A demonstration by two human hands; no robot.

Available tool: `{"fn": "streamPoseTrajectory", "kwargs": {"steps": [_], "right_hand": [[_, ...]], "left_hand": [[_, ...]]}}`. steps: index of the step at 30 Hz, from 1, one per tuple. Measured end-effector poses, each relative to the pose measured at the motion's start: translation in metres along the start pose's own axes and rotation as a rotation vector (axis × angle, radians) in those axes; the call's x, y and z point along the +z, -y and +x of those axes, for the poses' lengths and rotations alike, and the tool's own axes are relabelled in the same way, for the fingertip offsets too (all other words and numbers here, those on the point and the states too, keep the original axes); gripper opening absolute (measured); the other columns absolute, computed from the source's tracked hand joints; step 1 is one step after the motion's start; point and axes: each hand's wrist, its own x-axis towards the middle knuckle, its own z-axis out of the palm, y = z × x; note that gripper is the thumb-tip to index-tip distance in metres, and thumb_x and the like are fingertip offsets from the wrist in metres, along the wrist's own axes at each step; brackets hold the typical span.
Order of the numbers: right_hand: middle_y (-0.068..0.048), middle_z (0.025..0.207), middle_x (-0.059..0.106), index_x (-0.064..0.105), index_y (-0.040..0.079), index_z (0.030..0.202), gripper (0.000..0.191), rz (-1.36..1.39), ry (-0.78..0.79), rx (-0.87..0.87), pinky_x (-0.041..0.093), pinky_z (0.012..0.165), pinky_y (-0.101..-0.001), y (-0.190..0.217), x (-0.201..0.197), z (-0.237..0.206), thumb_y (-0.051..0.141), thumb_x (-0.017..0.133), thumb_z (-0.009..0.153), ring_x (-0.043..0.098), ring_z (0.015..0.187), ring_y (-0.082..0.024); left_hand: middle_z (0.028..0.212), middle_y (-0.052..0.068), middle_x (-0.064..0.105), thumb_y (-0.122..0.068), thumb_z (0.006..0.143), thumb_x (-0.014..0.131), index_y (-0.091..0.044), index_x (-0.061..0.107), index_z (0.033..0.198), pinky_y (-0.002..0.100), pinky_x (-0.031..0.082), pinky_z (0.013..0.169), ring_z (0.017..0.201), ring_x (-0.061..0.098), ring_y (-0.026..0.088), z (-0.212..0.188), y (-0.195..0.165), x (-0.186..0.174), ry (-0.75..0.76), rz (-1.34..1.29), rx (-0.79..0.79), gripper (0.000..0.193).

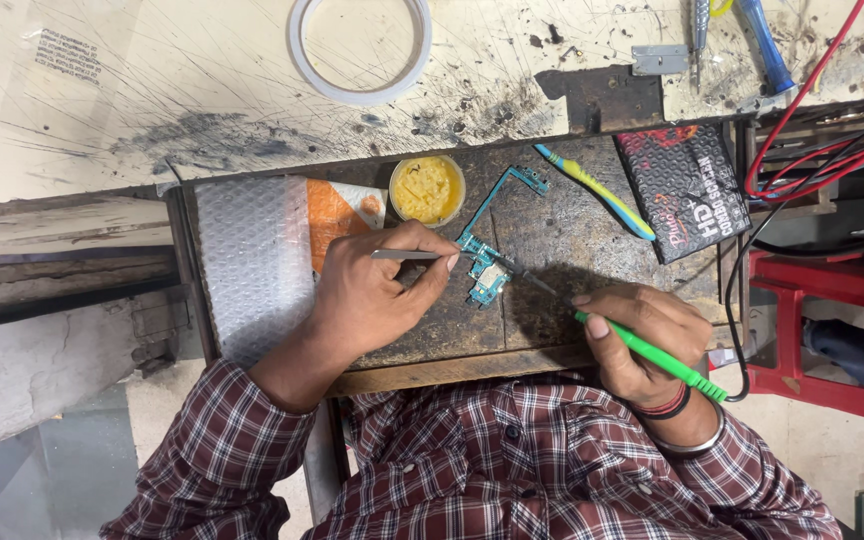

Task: The person uses a soldering iron and tweezers to apply solder to a small blue circuit board. They repeatedly heat and adjust components on the board while holding it steady with tweezers.

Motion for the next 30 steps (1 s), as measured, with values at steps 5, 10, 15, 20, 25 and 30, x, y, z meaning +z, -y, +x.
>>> {"fn": "streamPoseTrajectory", "kwargs": {"steps": [5, 10, 15, 20, 25, 30], "right_hand": [[-0.014, 0.09, 0.074, 0.07, -0.002, 0.094, 0.013, 0.008, -0.052, 0.022, 0.058, 0.069, -0.0281, -0.003, 0.003, -0.005, 0.01, 0.066, 0.098, 0.074, 0.078, -0.022], [-0.016, 0.094, 0.073, 0.068, -0.003, 0.099, 0.014, -0.008, -0.119, -0.016, 0.057, 0.071, -0.0288, -0.007, 0.001, -0.009, 0.011, 0.065, 0.101, 0.073, 0.081, -0.024], [-0.016, 0.094, 0.072, 0.068, -0.004, 0.104, 0.016, -0.026, -0.23, 0.053, 0.055, 0.071, -0.0285, -0.003, 0.005, -0.006, 0.011, 0.063, 0.105, 0.072, 0.075, -0.022], [-0.015, 0.094, 0.071, 0.069, -0.004, 0.107, 0.014, -0.083, -0.247, 0.121, 0.053, 0.071, -0.0291, 0.006, 0.005, 0.003, 0.009, 0.064, 0.105, 0.069, 0.076, -0.021], [-0.014, 0.097, 0.072, 0.069, -0.003, 0.11, 0.011, -0.101, -0.228, 0.166, 0.054, 0.074, -0.0286, 0.012, 0.005, 0.01, 0.006, 0.065, 0.106, 0.071, 0.084, -0.022], [-0.014, 0.095, 0.072, 0.07, -0.004, 0.108, 0.011, -0.066, -0.219, 0.192, 0.051, 0.073, -0.0285, 0.011, 0.003, 0.01, 0.006, 0.066, 0.103, 0.067, 0.078, -0.02]], "left_hand": [[0.091, 0.007, 0.079, -0.011, 0.095, 0.077, -0.007, 0.069, 0.102, 0.026, 0.062, 0.058, 0.072, 0.079, 0.014, -0.003, 0.004, 0.001, -0.001, -0.017, 0.006, 0.011], [0.087, 0.008, 0.08, -0.008, 0.096, 0.077, -0.006, 0.073, 0.102, 0.024, 0.05, 0.043, 0.056, 0.072, 0.01, 0.0, 0.008, 0.005, -0.149, -0.194, 0.058, 0.007], [0.088, 0.005, 0.078, -0.012, 0.1, 0.076, -0.009, 0.07, 0.104, 0.025, 0.058, 0.057, 0.073, 0.076, 0.011, -0.005, 0.003, 0.0, -0.217, 0.039, 0.069, 0.008], [0.085, 0.005, 0.079, -0.014, 0.095, 0.077, -0.008, 0.072, 0.101, 0.025, 0.056, 0.047, 0.062, 0.074, 0.01, -0.001, 0.0, -0.001, -0.114, 0.108, -0.035, 0.009], [0.092, 0.005, 0.079, -0.016, 0.098, 0.076, -0.009, 0.07, 0.104, 0.025, 0.059, 0.054, 0.073, 0.077, 0.012, -0.002, -0.007, -0.002, -0.167, 0.096, 0.01, 0.01], [0.09, 0.005, 0.079, -0.015, 0.097, 0.076, -0.01, 0.07, 0.102, 0.024, 0.06, 0.053, 0.072, 0.078, 0.013, 0.001, -0.01, -0.003, -0.142, 0.088, -0.025, 0.009]]}}
